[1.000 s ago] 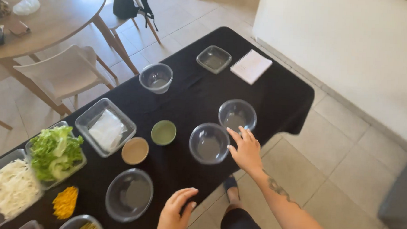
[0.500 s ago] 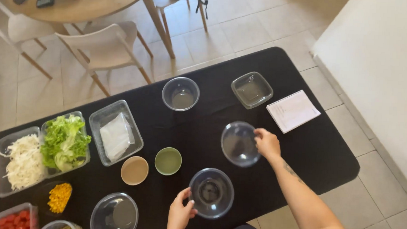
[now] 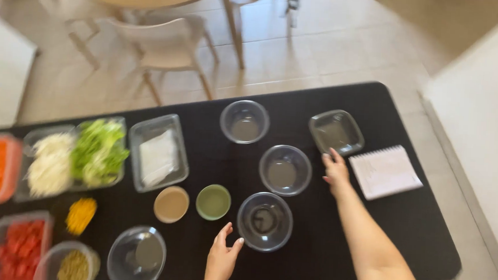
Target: The person slices cucumbers on a cutting board and places them on a plate. They then stir diced meat cooking in a pan on the stove using a wooden spoon. Finally, they transfer shredded cheese from a large container into a smaller bowl at a table.
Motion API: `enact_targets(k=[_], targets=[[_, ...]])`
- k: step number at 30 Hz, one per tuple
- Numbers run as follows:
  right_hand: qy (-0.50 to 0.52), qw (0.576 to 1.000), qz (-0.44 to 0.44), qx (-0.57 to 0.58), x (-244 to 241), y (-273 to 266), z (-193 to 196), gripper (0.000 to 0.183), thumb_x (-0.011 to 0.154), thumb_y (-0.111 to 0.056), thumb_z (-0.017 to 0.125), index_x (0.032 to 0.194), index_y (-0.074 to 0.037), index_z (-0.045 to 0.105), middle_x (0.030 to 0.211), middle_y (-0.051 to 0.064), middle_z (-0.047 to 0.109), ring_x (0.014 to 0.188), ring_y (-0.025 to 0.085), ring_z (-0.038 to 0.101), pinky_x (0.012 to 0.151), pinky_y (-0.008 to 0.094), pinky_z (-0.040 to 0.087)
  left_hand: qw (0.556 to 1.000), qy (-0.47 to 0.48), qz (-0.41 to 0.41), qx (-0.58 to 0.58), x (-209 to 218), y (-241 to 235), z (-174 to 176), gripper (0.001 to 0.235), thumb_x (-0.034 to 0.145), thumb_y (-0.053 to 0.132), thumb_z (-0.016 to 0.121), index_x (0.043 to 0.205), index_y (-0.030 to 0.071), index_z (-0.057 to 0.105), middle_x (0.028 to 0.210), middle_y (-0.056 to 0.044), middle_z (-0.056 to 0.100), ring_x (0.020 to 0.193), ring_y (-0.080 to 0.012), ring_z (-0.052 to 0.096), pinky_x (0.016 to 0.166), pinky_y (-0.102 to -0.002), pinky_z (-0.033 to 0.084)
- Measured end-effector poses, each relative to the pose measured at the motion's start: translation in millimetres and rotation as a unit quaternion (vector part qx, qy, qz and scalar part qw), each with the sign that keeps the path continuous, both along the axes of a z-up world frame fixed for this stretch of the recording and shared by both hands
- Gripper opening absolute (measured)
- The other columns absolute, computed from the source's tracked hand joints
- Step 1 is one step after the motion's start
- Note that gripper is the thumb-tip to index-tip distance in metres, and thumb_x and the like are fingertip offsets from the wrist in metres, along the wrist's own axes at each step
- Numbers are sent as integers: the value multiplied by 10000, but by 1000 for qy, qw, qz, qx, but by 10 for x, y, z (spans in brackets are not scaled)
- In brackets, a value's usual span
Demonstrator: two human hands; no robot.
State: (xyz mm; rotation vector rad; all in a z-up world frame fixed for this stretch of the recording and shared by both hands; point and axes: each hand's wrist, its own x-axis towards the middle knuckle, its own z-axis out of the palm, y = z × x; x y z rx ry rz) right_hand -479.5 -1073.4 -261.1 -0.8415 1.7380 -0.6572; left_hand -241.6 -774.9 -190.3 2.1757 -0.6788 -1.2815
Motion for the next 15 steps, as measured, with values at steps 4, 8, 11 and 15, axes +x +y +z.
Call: enact_targets(k=[4,8,11,15], targets=[[-157,987,5,46,-256,-308,-334,460,880,-353,457,1338,-369,422,1468,-88,343,1340,280,265,1005,451,274,998,-13,49,-24,200,486,105,449,782,339,621,1214,230,567,1207,62,625,734,-71,668,832,-227,503],[-125,984,-110,-57,-417,-437,-292,286,802,-270,578,1060,-394,575,1022,-151,522,919,65,467,655,316,335,994,-27,98,-48,365,912,202,294,785,282,637,1069,206,646,1063,65,690,765,-63,653,815,-213,507],[-35,980,-51,-188,-257,-44,461,276,886,-206,559,1116,-358,571,921,-170,546,758,-10,518,580,187,386,991,-24,121,-48,446,1157,527,275,793,277,618,1056,201,650,1045,61,696,827,-72,665,834,-220,496],[-54,952,133,-269,417,975,1567,342,940,-216,545,1281,-216,522,1045,-116,539,934,-34,542,783,118,433,984,23,154,-84,736,1216,1150,370,803,291,597,1159,190,602,1138,52,663,893,-92,661,861,-240,493]])
